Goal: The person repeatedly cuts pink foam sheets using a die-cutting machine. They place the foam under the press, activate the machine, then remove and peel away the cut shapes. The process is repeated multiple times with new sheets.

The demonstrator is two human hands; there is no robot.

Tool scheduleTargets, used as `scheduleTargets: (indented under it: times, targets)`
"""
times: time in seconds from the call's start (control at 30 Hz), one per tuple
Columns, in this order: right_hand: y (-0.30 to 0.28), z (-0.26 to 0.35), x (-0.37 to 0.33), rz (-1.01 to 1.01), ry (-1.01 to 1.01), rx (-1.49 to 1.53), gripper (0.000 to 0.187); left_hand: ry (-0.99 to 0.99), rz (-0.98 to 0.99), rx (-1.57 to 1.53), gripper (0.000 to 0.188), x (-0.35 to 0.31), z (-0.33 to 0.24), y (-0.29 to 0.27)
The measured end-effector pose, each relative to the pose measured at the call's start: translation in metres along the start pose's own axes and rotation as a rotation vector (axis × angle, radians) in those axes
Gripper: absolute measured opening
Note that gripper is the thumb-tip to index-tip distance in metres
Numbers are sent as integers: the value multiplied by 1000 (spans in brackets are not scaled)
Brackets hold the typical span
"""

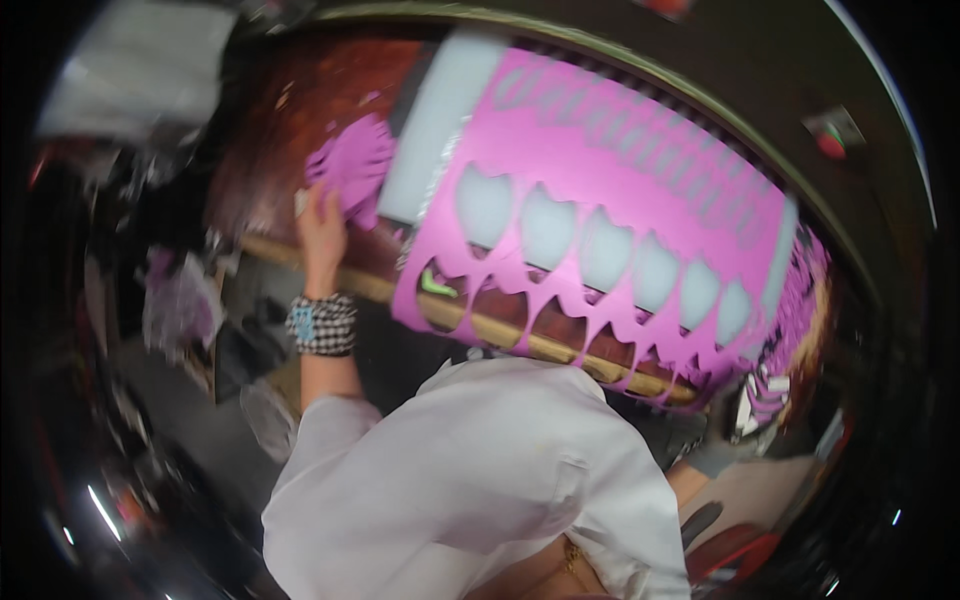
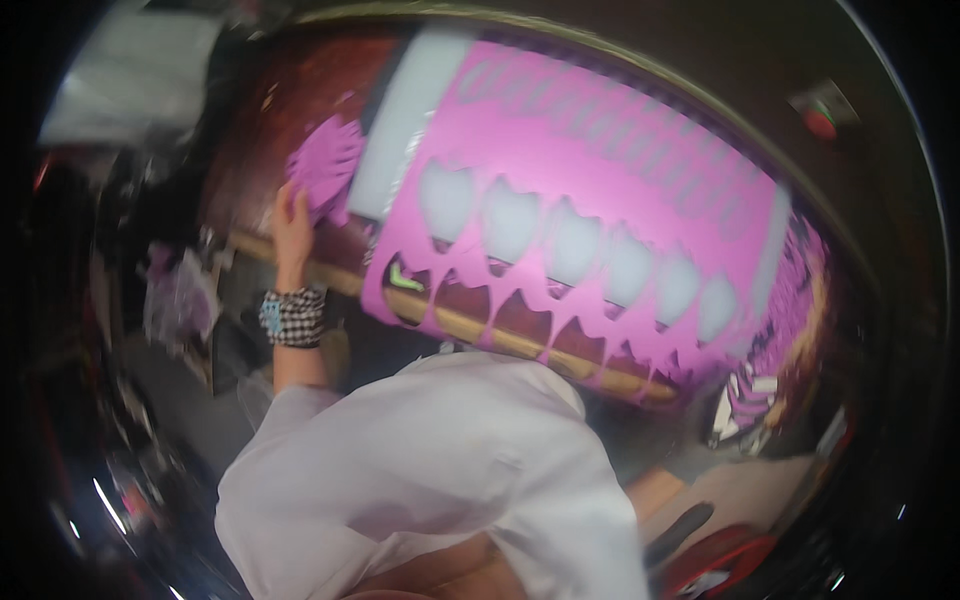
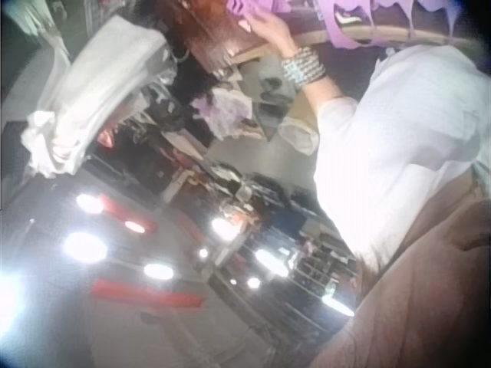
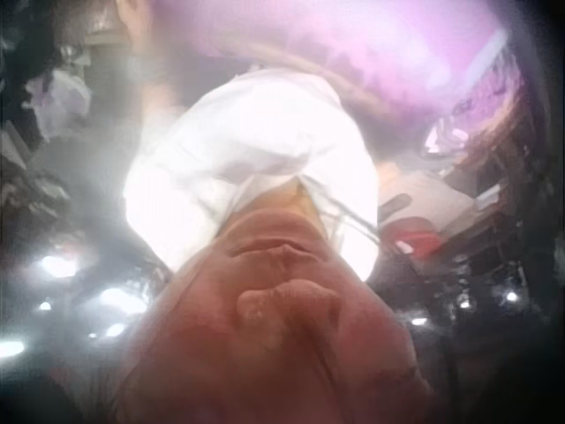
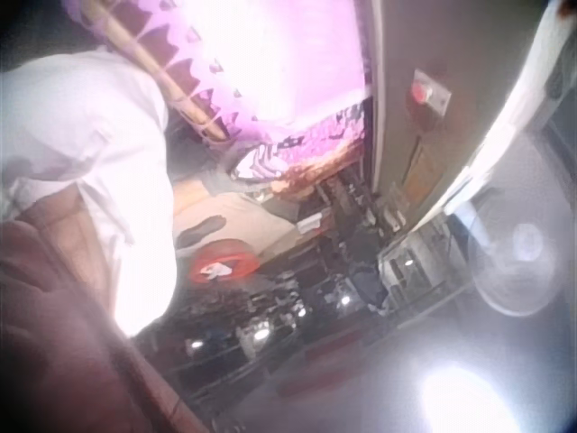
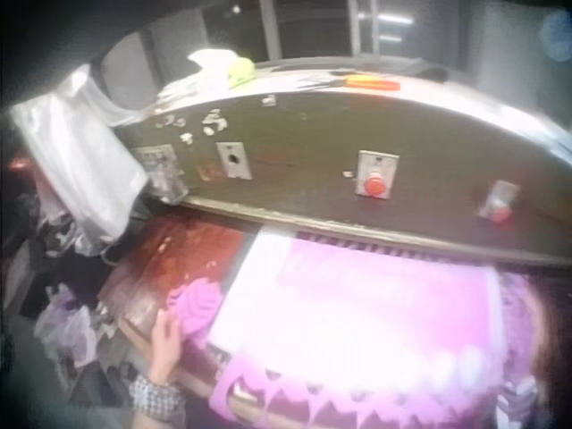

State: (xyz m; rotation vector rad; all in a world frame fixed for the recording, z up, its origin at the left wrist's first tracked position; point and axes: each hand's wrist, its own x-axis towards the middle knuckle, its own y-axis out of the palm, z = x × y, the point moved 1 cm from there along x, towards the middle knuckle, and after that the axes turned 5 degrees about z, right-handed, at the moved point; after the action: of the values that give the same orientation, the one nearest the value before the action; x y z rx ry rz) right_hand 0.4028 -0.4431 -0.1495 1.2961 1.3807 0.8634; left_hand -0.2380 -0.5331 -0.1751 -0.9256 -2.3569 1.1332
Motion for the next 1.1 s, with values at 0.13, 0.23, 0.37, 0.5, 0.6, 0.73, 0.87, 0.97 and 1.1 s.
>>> scheduleTargets:
  times: [0.13,0.23,0.37,0.5,0.6,0.73,0.87,0.97,1.1]
  targets:
    - [21,-9,1,-259,-311,-1117,52,395,-204,614,45,-2,-19,6]
    - [31,-22,21,-348,-567,-1780,67,92,363,372,33,-45,-52,46]
    - [29,-43,78,-240,-514,-1865,98,185,203,142,31,-83,-75,65]
    - [31,-54,129,-133,-440,-2164,99,178,200,173,31,-108,-57,52]
    - [32,-67,150,-161,-382,-2320,100,3,243,227,32,-131,-40,42]
    - [12,-95,178,-121,-515,-2677,91,137,57,285,33,-145,-31,53]
    - [-16,-94,182,-10,-491,-2784,91,56,81,35,30,-144,-23,67]
    - [-27,-73,161,294,-578,-2632,88,103,-1,181,30,-146,-18,72]
    - [-39,-54,142,384,-545,-2435,81,119,-39,91,30,-153,-15,75]
